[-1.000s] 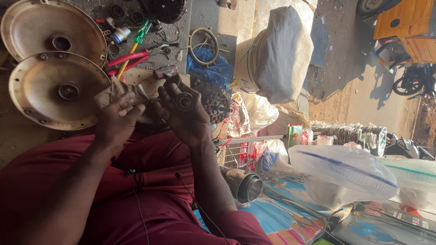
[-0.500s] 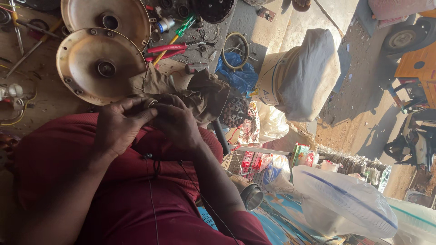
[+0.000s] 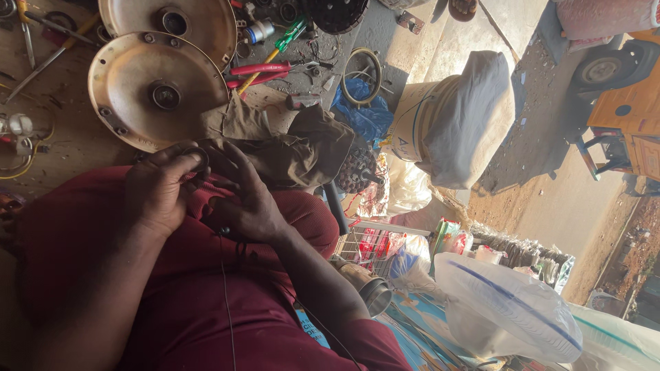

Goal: The person cleans a fan housing with a cloth, then uses a screwdriver to adjust wires on a fan stator. They place a bearing into the housing and use a hammer to tap it into place.

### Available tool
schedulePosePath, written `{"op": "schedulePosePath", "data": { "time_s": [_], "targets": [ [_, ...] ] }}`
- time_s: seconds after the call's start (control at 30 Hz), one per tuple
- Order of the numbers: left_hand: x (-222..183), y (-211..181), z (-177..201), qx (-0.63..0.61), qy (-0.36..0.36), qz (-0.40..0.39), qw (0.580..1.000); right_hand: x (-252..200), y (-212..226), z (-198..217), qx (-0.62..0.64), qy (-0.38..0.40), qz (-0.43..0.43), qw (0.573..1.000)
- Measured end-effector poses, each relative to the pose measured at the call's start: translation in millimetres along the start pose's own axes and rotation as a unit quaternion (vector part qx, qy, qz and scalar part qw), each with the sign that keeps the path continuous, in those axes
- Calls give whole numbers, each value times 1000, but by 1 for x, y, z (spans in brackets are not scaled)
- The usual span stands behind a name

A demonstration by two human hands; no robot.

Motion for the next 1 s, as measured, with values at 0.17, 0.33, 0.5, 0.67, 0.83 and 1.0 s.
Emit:
{"op": "schedulePosePath", "data": {
  "time_s": [0.17, 0.33, 0.5, 0.67, 0.83, 1.0],
  "targets": [
    [4, -1, -1, 63, 37, -60, 996, 12, 9, -10, -12, 9, 21, 1000],
    [7, -9, -2, 19, 20, -53, 998, 17, 9, -9, 54, -4, -59, 997],
    [1, -40, 9, -34, 14, -95, 995, 12, 6, -10, 0, 75, -17, 997],
    [34, -88, 101, -99, -130, -163, 973, 22, -41, 40, -82, -173, -180, 965],
    [80, -91, 153, -16, -164, -201, 966, 65, -81, 58, -605, -114, 40, 787],
    [69, -81, 154, 70, -186, -275, 941, 58, -82, 104, -457, -141, -102, 872]
  ]
}}
Point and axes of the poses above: each hand's wrist, its own x-axis towards the middle knuckle, its own z-axis out of the back of the hand, y = z × x, the point moved 4 cm from there along x, towards the middle knuckle, and after that the axes turned 15 degrees about z, right-handed, at the moved point
